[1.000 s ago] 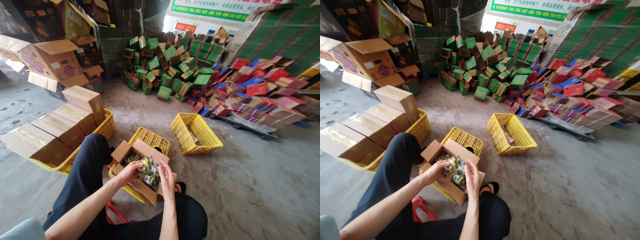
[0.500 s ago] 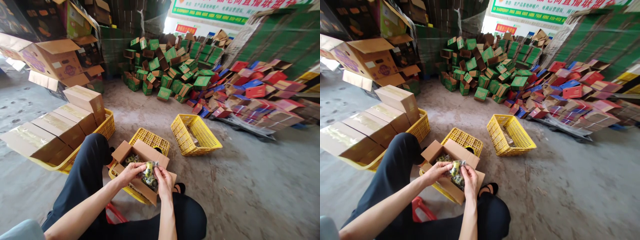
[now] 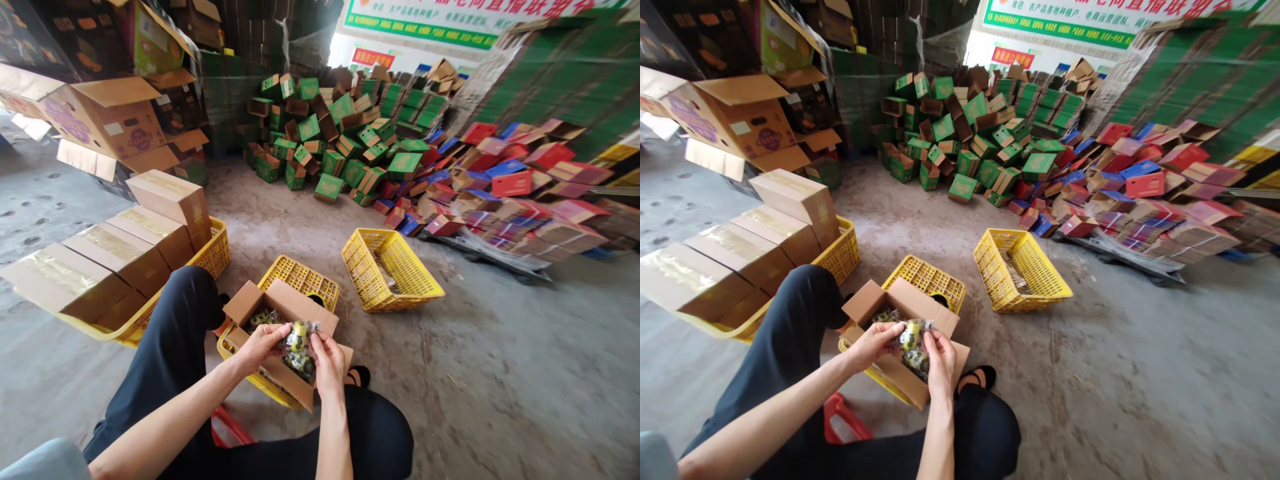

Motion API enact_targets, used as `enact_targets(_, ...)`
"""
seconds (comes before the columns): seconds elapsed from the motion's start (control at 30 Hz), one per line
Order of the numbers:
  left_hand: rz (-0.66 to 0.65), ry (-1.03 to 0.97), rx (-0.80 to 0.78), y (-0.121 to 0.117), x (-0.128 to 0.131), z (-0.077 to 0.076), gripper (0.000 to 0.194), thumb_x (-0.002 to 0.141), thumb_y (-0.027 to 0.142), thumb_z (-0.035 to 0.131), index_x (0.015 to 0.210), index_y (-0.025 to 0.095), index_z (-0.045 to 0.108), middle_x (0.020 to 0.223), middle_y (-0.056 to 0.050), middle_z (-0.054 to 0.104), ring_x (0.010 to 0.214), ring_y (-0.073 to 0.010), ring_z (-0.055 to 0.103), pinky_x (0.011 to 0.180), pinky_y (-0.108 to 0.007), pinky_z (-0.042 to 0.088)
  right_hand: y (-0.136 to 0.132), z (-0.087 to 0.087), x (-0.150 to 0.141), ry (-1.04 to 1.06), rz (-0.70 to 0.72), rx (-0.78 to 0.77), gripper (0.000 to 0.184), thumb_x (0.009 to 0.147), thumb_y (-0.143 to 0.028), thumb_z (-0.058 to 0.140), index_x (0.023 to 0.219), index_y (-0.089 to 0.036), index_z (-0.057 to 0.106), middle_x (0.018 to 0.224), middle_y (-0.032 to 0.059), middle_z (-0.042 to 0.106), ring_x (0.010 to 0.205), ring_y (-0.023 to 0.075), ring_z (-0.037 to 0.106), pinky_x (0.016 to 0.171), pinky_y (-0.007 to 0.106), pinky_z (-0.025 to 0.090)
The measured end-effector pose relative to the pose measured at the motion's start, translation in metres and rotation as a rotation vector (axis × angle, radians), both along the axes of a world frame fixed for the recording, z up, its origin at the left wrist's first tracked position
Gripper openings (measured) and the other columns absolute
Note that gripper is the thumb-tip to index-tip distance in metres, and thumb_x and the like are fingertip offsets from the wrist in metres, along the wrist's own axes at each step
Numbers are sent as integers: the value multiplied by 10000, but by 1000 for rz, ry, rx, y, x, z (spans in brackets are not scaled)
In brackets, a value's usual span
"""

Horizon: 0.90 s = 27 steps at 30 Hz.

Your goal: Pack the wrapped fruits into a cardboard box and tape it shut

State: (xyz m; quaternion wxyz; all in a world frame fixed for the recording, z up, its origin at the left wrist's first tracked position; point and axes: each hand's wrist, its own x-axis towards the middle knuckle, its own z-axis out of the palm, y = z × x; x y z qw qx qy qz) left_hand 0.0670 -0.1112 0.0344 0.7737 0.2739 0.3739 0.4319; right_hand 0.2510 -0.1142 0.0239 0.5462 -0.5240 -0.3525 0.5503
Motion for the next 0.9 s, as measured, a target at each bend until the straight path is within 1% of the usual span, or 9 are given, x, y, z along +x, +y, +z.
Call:
enact_targets(0.13,3,-25,-62,1,1,-1,572,790,579,815,1140,129,766,964,-94,753,749,-141,667,710,-244,532,1,0,2,0,-8,-14,372,702,-516,849,908,-214,781,844,43,789,729,215,699,697,310,556)
enact_targets(0.23,81,-36,-143,2,0,-5,651,769,551,849,1282,184,687,1178,-123,726,888,-188,717,797,-295,567,2,-5,8,-23,-56,0,398,707,-534,843,929,-211,769,869,50,793,746,222,709,701,317,561)
enact_targets(0.3,123,-24,-202,2,-2,-9,684,749,547,867,1288,177,666,1273,-157,693,997,-236,724,858,-331,571,2,-7,11,-58,-100,22,410,707,-529,849,944,-205,765,879,57,792,777,225,713,720,314,562)
enact_targets(0.4,81,-25,-237,2,-3,-9,675,761,582,841,1236,131,678,1310,-206,674,1132,-290,693,936,-364,556,2,-6,13,-113,-77,62,374,735,-498,840,970,-216,772,948,63,792,895,245,723,829,339,567)
enact_targets(0.47,20,-65,-213,2,-3,-6,659,804,621,784,1233,131,684,1322,-203,670,1187,-295,668,965,-366,545,1,-2,11,-176,14,124,303,766,-466,822,952,-230,786,1003,66,787,990,264,714,902,363,558)
enact_targets(0.6,-6,-118,-153,1,-2,2,598,850,654,713,1187,161,694,1232,-152,709,1049,-248,710,909,-339,557,-4,7,1,-357,259,284,139,841,-373,758,894,-256,809,1078,68,757,1062,266,690,942,382,550)
enact_targets(0.77,117,-74,-106,2,-3,-3,541,768,507,860,1147,182,651,990,-63,719,729,-150,675,714,-289,551,-11,18,-12,-524,437,396,144,899,-277,680,962,-285,810,1108,57,744,1084,244,682,1022,402,519)
enact_targets(0.83,137,-62,-88,3,-5,-8,575,731,475,895,1156,184,639,957,-55,714,715,-152,666,684,-281,534,-12,19,-13,-495,474,390,155,918,-307,664,973,-280,807,1142,64,742,1108,248,679,1024,402,526)
enact_targets(0.9,115,-66,-55,5,-8,-11,608,719,467,903,1185,178,639,978,-72,720,763,-177,683,710,-295,532,-10,16,-11,-415,408,349,187,928,-373,659,988,-264,798,1153,79,742,1118,258,681,1003,401,547)
